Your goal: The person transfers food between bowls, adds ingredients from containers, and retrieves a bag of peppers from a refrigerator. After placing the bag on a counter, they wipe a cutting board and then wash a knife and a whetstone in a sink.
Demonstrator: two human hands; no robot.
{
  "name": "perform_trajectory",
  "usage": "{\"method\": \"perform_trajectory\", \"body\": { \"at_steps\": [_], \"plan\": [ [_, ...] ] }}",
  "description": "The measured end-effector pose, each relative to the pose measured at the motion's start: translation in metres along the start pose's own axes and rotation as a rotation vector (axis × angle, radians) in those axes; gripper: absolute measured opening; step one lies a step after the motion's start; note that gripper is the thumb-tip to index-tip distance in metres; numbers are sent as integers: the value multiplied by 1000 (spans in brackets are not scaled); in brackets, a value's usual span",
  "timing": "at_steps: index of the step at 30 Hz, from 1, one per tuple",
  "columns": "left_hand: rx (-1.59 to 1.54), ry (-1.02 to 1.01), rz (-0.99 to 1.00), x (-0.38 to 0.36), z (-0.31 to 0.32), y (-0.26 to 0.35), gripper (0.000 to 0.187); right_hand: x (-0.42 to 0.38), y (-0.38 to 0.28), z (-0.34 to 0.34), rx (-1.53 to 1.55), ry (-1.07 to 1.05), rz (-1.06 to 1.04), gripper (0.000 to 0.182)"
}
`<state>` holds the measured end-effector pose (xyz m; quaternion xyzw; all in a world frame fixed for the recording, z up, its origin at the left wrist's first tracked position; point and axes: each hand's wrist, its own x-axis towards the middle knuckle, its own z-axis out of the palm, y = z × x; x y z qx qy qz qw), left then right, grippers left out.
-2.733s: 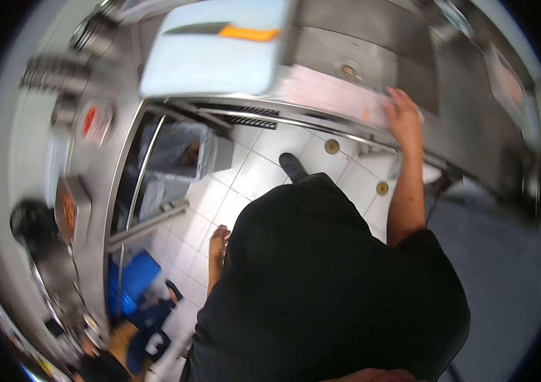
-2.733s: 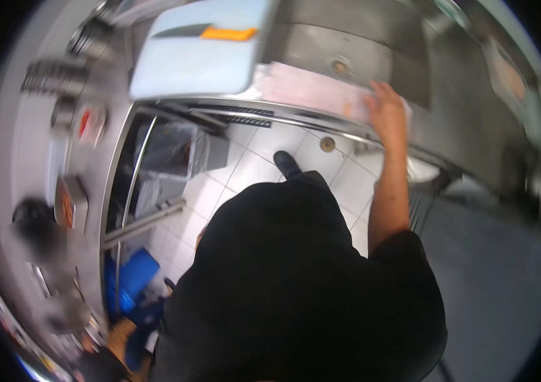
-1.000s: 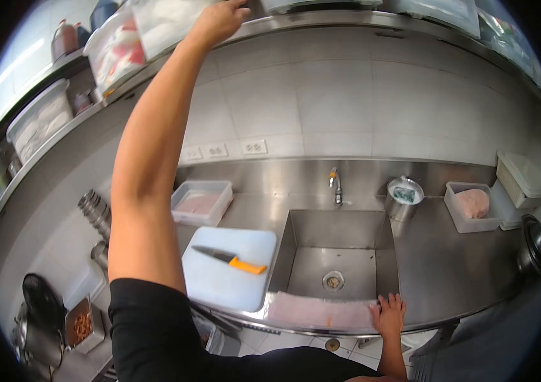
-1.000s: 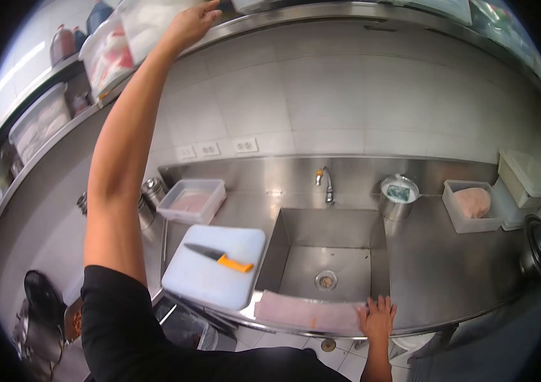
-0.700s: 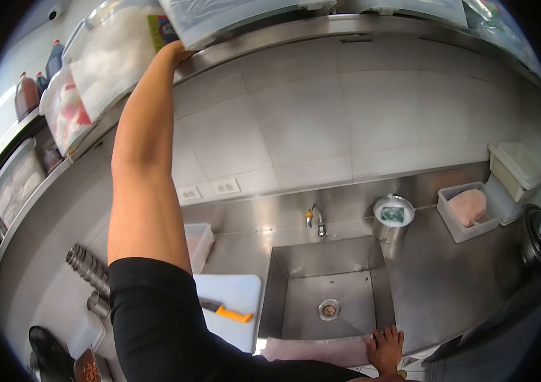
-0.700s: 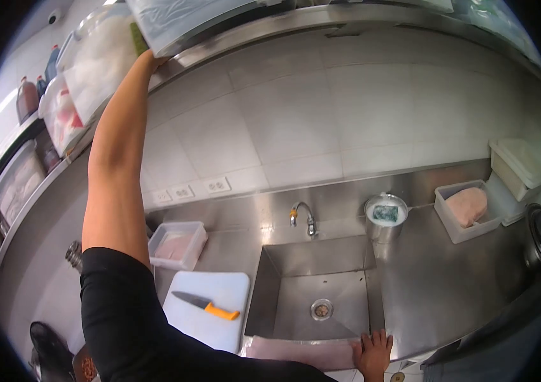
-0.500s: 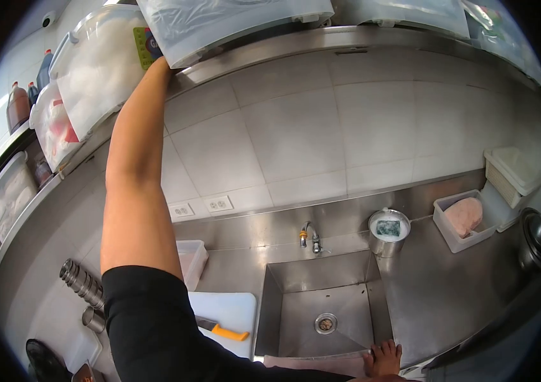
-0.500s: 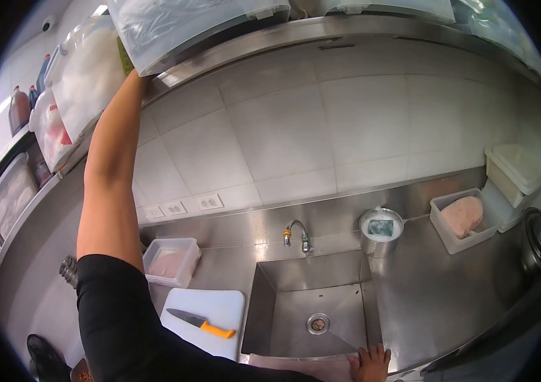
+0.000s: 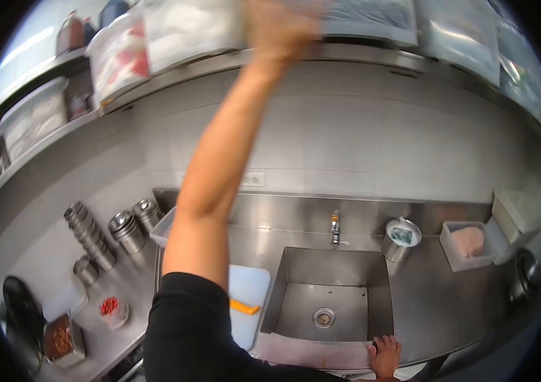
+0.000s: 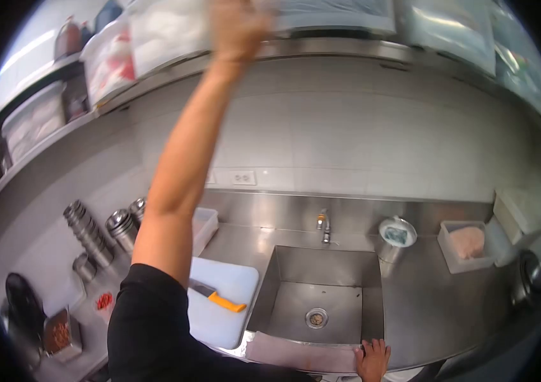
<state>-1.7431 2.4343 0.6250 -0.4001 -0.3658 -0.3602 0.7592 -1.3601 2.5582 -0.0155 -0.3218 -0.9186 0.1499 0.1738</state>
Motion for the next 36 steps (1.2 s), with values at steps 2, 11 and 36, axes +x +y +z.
{"method": "perform_trajectory", "body": {
  "at_steps": [2,11,36],
  "plan": [
    [-16,-184,356,-9,5,66,54,-8,0,5,3,6,-18,44],
    [266,-578,269,-41,18,-21,58,-3,-2,-2,50,3,20,46],
    [161,-1432,-156,21,266,107,36,50,202,-78,-53,-40,86,74]
  ]
}}
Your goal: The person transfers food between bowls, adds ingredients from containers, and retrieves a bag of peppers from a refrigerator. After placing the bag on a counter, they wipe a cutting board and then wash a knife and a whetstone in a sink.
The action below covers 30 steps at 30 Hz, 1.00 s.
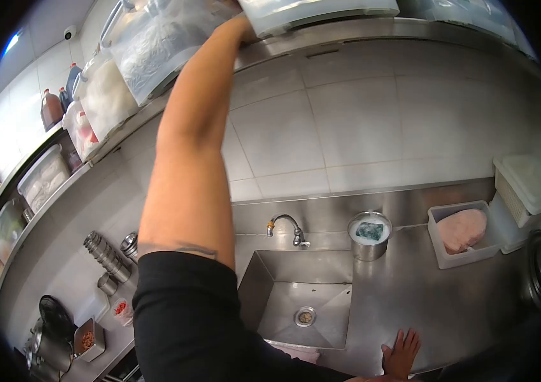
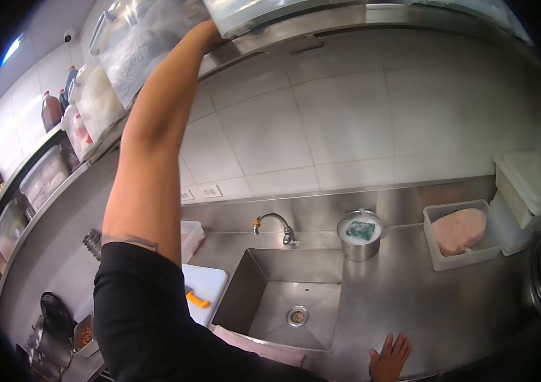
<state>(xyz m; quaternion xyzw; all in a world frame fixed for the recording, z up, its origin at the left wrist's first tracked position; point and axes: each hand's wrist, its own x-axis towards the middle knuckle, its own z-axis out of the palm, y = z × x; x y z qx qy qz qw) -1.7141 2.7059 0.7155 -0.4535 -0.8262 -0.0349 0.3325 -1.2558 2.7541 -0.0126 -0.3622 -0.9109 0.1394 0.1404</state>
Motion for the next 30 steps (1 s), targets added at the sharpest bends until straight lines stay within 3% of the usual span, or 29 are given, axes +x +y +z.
{"method": "perform_trajectory", "body": {
  "at_steps": [2,6,26,29,30],
  "plan": [
    [18,7,-15,1,2,2,35,0,3,-2,-210,122,-79,70],
    [49,25,-39,-3,5,9,35,2,10,6,-97,26,-42,71],
    [113,55,-81,-17,-9,8,33,1,3,3,-82,26,-53,71],
    [124,56,-82,-20,-10,10,33,10,9,4,68,-254,81,84],
    [124,55,-80,-21,-10,10,33,11,13,7,66,-261,81,86]
  ]
}}
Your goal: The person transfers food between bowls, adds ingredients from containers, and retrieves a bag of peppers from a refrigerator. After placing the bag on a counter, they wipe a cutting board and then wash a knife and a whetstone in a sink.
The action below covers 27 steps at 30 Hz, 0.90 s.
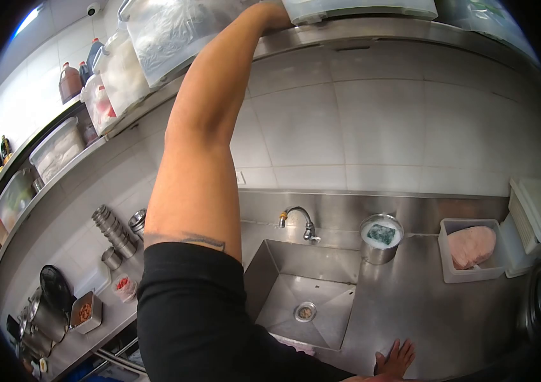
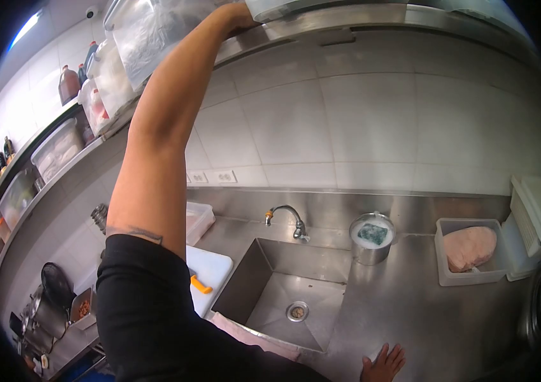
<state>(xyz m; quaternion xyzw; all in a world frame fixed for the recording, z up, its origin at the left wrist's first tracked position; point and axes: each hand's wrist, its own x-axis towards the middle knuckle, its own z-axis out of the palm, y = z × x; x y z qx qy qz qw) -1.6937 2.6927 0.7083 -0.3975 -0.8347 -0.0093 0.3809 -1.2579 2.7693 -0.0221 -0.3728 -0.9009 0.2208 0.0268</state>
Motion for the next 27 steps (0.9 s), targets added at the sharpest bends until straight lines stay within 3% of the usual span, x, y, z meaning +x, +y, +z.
{"method": "perform_trajectory", "body": {
  "at_steps": [2,5,8,15,19,21,22,25,26,27],
  "plan": [
    [3,3,1,0,0,1,33,0,6,8,-1,-15,4,90],
    [13,7,9,-3,2,7,33,-14,-4,8,-164,319,-133,69],
    [29,18,11,-10,2,9,33,-2,3,8,6,23,3,91],
    [48,97,11,-26,-18,-6,34,-3,-2,-2,25,25,6,88],
    [133,251,50,-43,-42,-21,35,-1,-3,-1,38,34,12,88],
    [377,298,213,-59,-49,-28,35,-3,-3,-1,34,40,17,88],
    [676,335,420,-69,-53,-29,33,-4,-4,2,30,50,19,86],
    [634,348,286,-121,-50,15,25,-7,-4,5,-1,104,-9,82],
    [245,459,197,-114,-35,6,28,-9,-5,4,-15,127,-25,81],
    [183,443,154,-121,-35,13,29,-10,-6,3,-6,142,-30,79]
  ]
}}
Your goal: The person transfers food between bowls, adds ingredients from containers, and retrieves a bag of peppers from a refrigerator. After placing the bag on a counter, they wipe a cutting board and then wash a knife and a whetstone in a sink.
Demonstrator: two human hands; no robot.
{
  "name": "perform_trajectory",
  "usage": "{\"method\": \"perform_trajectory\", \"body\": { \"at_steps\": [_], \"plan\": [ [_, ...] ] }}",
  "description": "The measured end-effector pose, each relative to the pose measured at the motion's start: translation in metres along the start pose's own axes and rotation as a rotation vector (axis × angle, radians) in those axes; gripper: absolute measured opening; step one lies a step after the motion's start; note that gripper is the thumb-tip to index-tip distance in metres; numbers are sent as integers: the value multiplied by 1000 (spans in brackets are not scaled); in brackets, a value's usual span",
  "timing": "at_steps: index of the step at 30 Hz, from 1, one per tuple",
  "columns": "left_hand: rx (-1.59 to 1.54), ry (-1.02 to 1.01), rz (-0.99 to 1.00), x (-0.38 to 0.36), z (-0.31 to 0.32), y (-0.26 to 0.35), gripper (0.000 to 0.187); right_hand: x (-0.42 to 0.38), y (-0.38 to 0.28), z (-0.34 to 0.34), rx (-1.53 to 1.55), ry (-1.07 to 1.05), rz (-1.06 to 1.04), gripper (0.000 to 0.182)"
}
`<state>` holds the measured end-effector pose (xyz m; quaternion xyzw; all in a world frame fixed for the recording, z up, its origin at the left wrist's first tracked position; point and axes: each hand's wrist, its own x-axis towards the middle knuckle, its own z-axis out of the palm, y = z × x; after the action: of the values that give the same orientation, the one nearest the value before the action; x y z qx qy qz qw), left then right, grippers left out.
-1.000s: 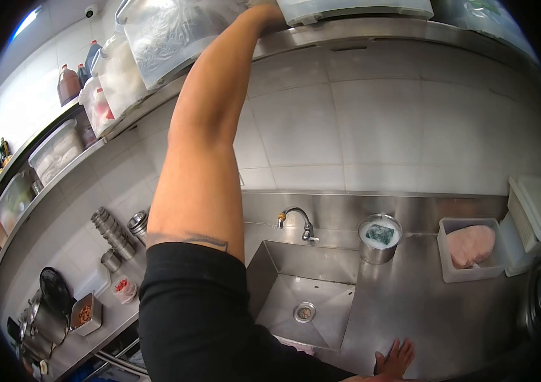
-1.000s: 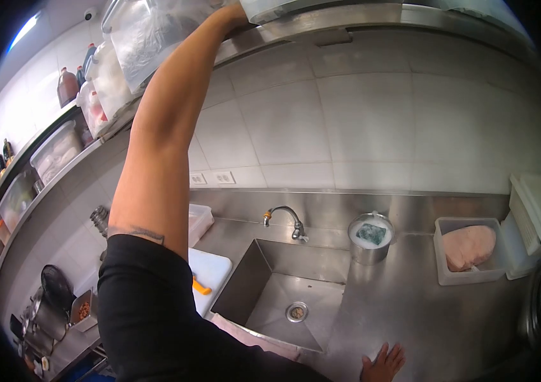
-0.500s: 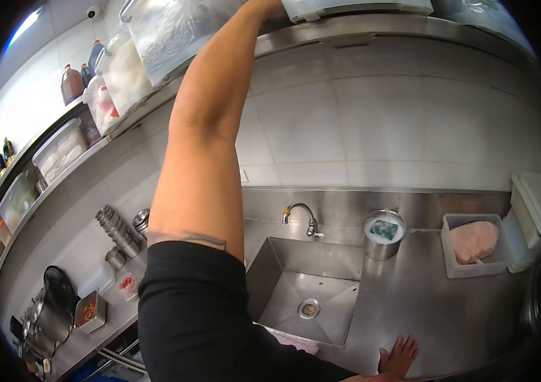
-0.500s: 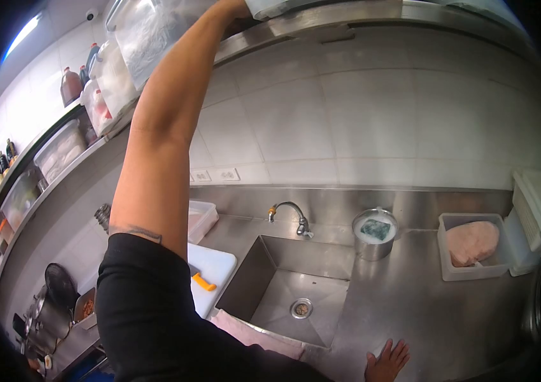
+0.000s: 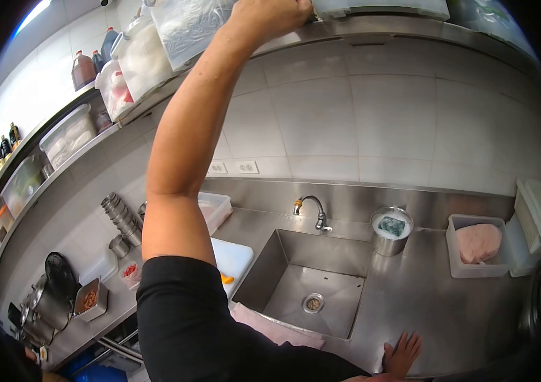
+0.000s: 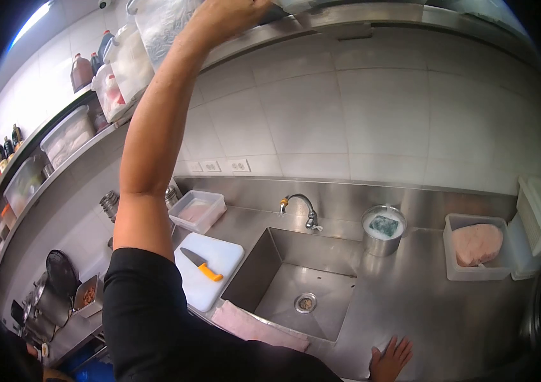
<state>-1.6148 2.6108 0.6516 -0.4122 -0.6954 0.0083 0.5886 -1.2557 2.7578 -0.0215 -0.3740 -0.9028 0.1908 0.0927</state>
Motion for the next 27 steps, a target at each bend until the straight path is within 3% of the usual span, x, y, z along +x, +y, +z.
{"method": "perform_trajectory", "body": {
  "at_steps": [2,3,6,9,10,11,13,14,15,16,17,20,21,22,27],
  "plan": [
    [-108,-37,-109,-19,-18,20,33,-4,-1,-1,16,25,-7,75],
    [-93,-42,16,-26,-28,20,41,-5,-1,-1,21,31,-15,75],
    [-46,-110,-99,-14,-28,-2,38,-3,7,5,18,80,-43,73],
    [-306,67,-142,-51,-64,-11,36,2,16,21,7,158,-93,72],
    [-345,32,-232,-69,-87,-7,35,5,20,23,0,161,-102,73],
    [-187,209,-150,-99,-105,5,32,1,23,24,-10,149,-105,73],
    [-416,150,-443,-148,-144,21,42,1,14,14,-6,132,-105,71],
    [-411,172,-289,-182,-146,-46,39,5,8,13,-5,104,-60,69],
    [-417,247,-338,-214,-149,-36,39,7,4,13,-10,77,-13,67],
    [-652,344,-338,-244,-148,-31,38,13,-2,14,72,122,-69,65],
    [-667,426,-429,-272,-144,-23,39,19,-13,12,160,171,-125,63],
    [-1230,454,-706,-397,-119,-40,30,36,-98,-21,383,122,-344,63],
    [-1289,471,-957,-436,-110,-28,34,42,-128,-30,464,99,-442,63],
    [-1406,467,-1072,-472,-97,-14,40,45,-159,-37,620,12,-492,64],
    [-1726,185,-1411,-583,-51,44,44,41,-304,-28,1195,-339,-708,74]
  ]
}}
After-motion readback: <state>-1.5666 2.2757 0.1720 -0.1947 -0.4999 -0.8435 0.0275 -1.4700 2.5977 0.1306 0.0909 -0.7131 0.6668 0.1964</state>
